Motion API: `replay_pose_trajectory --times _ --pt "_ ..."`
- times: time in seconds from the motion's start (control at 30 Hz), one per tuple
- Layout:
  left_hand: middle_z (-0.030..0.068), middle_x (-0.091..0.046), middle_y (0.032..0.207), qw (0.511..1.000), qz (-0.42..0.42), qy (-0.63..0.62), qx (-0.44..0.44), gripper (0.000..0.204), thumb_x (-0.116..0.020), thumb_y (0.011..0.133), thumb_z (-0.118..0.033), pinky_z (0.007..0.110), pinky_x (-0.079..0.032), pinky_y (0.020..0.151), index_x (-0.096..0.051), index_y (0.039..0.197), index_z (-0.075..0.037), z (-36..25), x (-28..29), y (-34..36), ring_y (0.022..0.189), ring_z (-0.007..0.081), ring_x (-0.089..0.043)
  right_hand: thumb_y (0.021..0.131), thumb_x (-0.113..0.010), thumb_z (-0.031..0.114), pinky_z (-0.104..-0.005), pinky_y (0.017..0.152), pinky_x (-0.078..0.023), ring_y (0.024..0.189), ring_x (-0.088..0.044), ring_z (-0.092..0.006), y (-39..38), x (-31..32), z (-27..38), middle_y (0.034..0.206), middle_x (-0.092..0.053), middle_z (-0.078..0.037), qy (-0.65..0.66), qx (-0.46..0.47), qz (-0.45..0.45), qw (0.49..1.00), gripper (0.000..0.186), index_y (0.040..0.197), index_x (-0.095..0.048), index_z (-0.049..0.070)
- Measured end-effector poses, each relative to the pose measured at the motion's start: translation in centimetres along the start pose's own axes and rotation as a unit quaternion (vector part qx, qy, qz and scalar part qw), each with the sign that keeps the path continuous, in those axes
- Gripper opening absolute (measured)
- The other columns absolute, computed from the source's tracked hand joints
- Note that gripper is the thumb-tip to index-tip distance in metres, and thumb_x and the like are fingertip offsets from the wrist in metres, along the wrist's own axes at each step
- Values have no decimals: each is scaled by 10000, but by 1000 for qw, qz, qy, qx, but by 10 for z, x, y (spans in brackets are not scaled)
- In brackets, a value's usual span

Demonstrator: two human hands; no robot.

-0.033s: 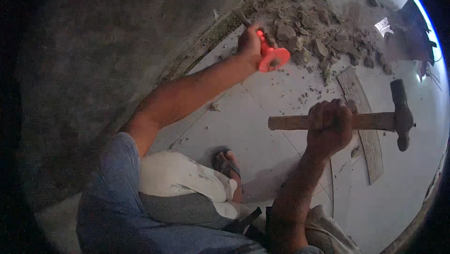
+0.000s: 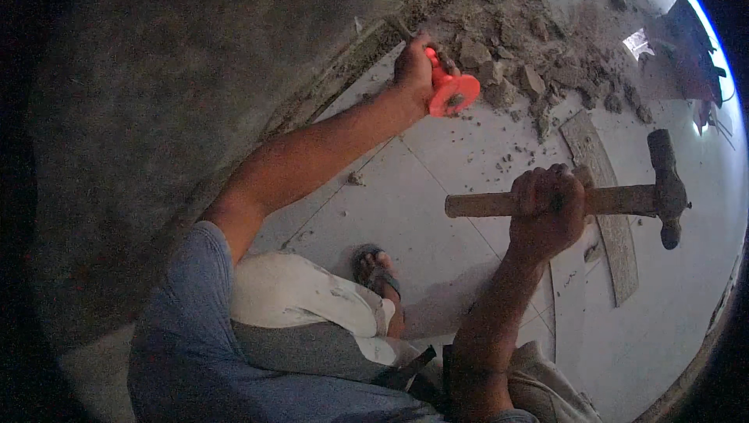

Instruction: The person uses a trowel to stir material in a bucket and then uses a hammer and chisel to chip away mortar from the edge of the floor tiles.

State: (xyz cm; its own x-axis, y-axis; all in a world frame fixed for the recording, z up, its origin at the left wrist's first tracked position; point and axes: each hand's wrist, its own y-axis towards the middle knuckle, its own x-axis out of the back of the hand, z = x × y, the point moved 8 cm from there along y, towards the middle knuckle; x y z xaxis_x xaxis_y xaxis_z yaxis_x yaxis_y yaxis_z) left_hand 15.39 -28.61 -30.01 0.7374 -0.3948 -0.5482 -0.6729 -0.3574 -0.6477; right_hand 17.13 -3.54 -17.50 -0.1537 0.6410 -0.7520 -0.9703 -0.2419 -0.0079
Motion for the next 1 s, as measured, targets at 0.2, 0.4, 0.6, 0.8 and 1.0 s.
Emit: replay_pose_trajectory --times 0.2,0.4,0.6,0.8,1.0 --pt "56 -598 780 1000 -22 19 -7 361 -426 971 -502 529 -491 569 -522 938 -155 -17 0 30 672 250 -601 936 -535 146 -303 451 -399 457 -409 -139 -6 8 19 615 -409 -20 -171 70 -102 977 145 827 -452 98" --pt "75 -517 665 991 -23 -101 -89 292 -479 947 -347 390 -470 453 -419 817 -92 -27 -19 19 502 236 -539 899 -478 180 -376 588 -428 602 -453 -197 25 -21 166 698 -441 -97 -97 206 149 962 190 758 -442 59" --pt "80 -530 699 996 -38 -63 -49 302 -446 981 -339 411 -463 457 -415 819 -87 -24 -14 19 530 226 -546 888 -608 212 -357 674 -515 728 -595 -201 11 21 117 768 -604 -106 -269 308 -2 913 197 829 -575 28" --pt "59 -515 688 992 -57 -24 -108 417 -436 965 -511 485 -445 507 -456 849 -111 -12 5 44 575 239 -526 797 -642 163 -360 519 -508 553 -580 -204 -56 32 -181 690 -564 -76 -70 -347 -27 935 185 899 -545 44" --pt "75 -490 649 988 -105 -78 -85 353 -465 978 -398 427 -472 503 -439 830 -79 -17 -4 42 558 229 -534 884 -633 297 -412 589 -500 657 -574 -245 20 46 21 748 -546 -72 -139 65 11 988 257 884 -544 56"
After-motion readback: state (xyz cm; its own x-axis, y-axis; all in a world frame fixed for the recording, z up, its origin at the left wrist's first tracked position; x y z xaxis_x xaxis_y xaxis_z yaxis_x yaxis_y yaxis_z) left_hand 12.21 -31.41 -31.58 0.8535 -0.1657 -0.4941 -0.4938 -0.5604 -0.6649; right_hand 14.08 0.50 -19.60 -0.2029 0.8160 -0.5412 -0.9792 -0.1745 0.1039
